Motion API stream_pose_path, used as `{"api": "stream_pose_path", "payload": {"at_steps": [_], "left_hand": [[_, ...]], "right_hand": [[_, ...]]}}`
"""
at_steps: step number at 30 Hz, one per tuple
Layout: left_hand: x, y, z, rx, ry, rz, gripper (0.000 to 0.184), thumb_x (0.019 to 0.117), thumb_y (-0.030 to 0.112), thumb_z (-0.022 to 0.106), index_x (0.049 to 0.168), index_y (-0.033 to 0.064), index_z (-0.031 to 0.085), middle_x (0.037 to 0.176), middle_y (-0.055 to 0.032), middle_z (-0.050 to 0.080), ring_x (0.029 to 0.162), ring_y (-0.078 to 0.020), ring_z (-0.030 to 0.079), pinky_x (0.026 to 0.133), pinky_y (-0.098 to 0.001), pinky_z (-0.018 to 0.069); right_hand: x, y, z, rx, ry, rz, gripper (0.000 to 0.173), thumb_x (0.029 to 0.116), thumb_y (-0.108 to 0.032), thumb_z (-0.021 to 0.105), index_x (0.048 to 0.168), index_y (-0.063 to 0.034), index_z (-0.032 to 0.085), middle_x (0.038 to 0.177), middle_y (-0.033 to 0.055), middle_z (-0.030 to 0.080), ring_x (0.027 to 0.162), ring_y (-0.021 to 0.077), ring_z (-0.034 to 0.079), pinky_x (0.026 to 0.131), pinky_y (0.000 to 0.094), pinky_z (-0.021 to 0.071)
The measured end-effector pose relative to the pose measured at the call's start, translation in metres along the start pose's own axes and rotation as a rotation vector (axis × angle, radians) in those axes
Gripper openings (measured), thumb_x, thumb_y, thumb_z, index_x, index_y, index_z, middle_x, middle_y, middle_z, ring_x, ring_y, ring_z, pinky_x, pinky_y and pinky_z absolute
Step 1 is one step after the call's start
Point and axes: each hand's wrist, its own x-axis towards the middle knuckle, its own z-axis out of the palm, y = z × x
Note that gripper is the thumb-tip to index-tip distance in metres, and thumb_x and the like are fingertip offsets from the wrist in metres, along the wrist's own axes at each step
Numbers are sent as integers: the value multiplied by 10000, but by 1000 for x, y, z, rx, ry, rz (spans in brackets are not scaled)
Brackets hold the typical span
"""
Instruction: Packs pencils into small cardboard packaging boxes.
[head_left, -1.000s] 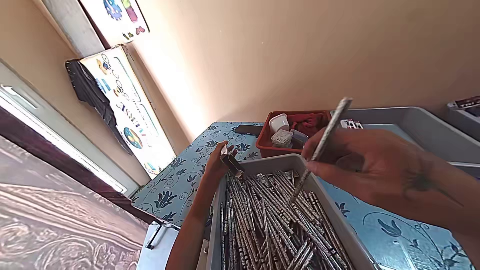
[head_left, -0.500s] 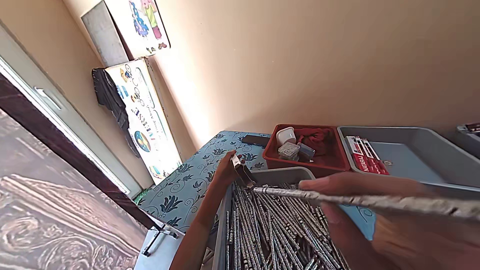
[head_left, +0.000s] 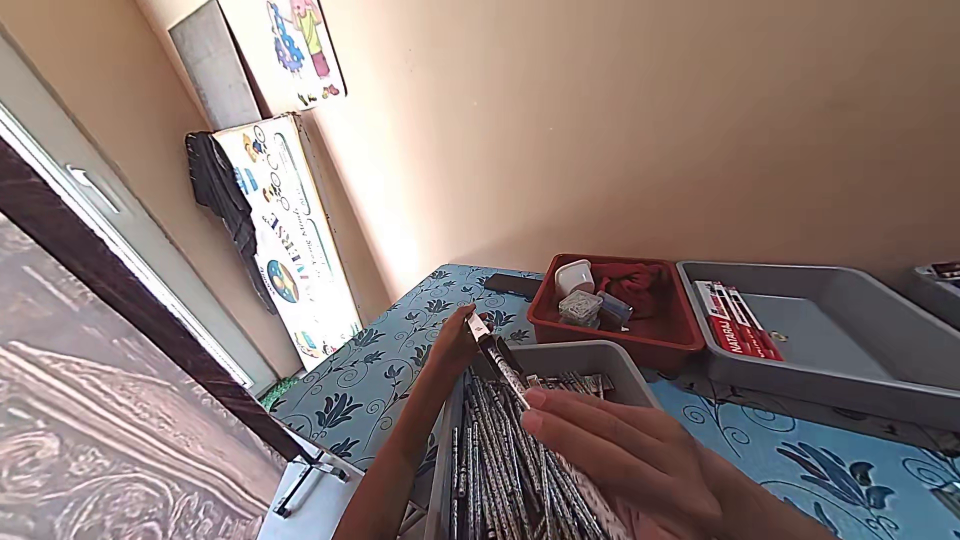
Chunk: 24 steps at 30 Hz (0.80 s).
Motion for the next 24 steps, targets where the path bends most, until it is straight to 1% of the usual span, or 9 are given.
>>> {"api": "stream_pose_path", "payload": {"at_steps": [4, 7, 10, 11, 15, 17, 21, 23, 24], "left_hand": [[-2, 0, 3, -15, 43, -4, 220, 1106, 241, 388, 1166, 61, 500, 895, -69, 630, 653, -110, 635, 579, -225, 542], [24, -14, -19, -101, -79, 5, 265, 1097, 227, 418, 1267, 31, 471, 1040, -114, 626, 797, -167, 669, 674, -292, 573], [-2, 1, 1, -27, 12, 4, 227, 1105, 233, 379, 1142, 53, 513, 881, -72, 653, 657, -116, 657, 565, -224, 545], [-8, 5, 6, -12, 26, -2, 227, 1109, 233, 365, 1122, 62, 514, 855, -61, 637, 639, -108, 641, 560, -214, 533], [7, -4, -6, -49, -58, 10, 215, 1110, 227, 370, 1103, 62, 507, 824, -64, 664, 640, -122, 671, 571, -230, 563], [6, -3, -5, -45, -41, 4, 206, 1106, 227, 381, 1118, 61, 502, 838, -66, 658, 643, -121, 667, 572, -232, 562], [-3, 1, 2, -10, -2, 6, 223, 1109, 221, 382, 1198, 44, 484, 924, -78, 633, 700, -117, 657, 609, -236, 555], [-5, 2, 3, -19, -4, 5, 218, 1108, 220, 386, 1193, 46, 486, 931, -76, 629, 709, -114, 655, 617, -231, 552], [-4, 2, 2, -30, -4, 6, 203, 1105, 217, 393, 1161, 50, 494, 902, -74, 632, 690, -116, 656, 602, -230, 554]], "right_hand": [[4, 1, 7, 1, 29, -23, 672, 1086, -545, 293, 1368, 33, 488, 1303, 210, 653, 1273, 206, 631, 1128, 257, 429], [7, 6, 11, -44, 49, -37, 659, 1088, -528, 311, 1332, 53, 508, 1259, 216, 667, 1243, 217, 650, 1118, 263, 443], [8, 3, 11, -40, 44, -28, 660, 1085, -530, 294, 1314, 49, 512, 1268, 206, 655, 1258, 209, 633, 1128, 256, 427], [7, 2, 11, -34, 45, -24, 678, 1080, -548, 302, 1309, 52, 518, 1270, 207, 656, 1258, 211, 634, 1125, 256, 430], [-1, 2, 14, -25, 13, -35, 681, 1078, -547, 311, 1345, 49, 503, 1278, 212, 657, 1259, 221, 634, 1137, 262, 417], [-3, 6, 18, -63, 12, -47, 655, 1088, -524, 292, 1349, 43, 491, 1260, 220, 662, 1237, 232, 650, 1129, 267, 427], [-4, 17, 26, -106, 27, -57, 521, 1109, -426, 309, 1421, -31, 444, 1257, 224, 648, 1230, 232, 653, 1112, 274, 438], [-4, 20, 31, -141, 31, -64, 402, 1116, -289, 347, 1469, -118, 432, 1232, 217, 645, 1198, 243, 662, 1089, 289, 461], [-2, 21, 32, -167, 33, -70, 376, 1104, -165, 371, 1473, -166, 438, 1187, 210, 647, 1143, 259, 676, 1064, 311, 485]]}}
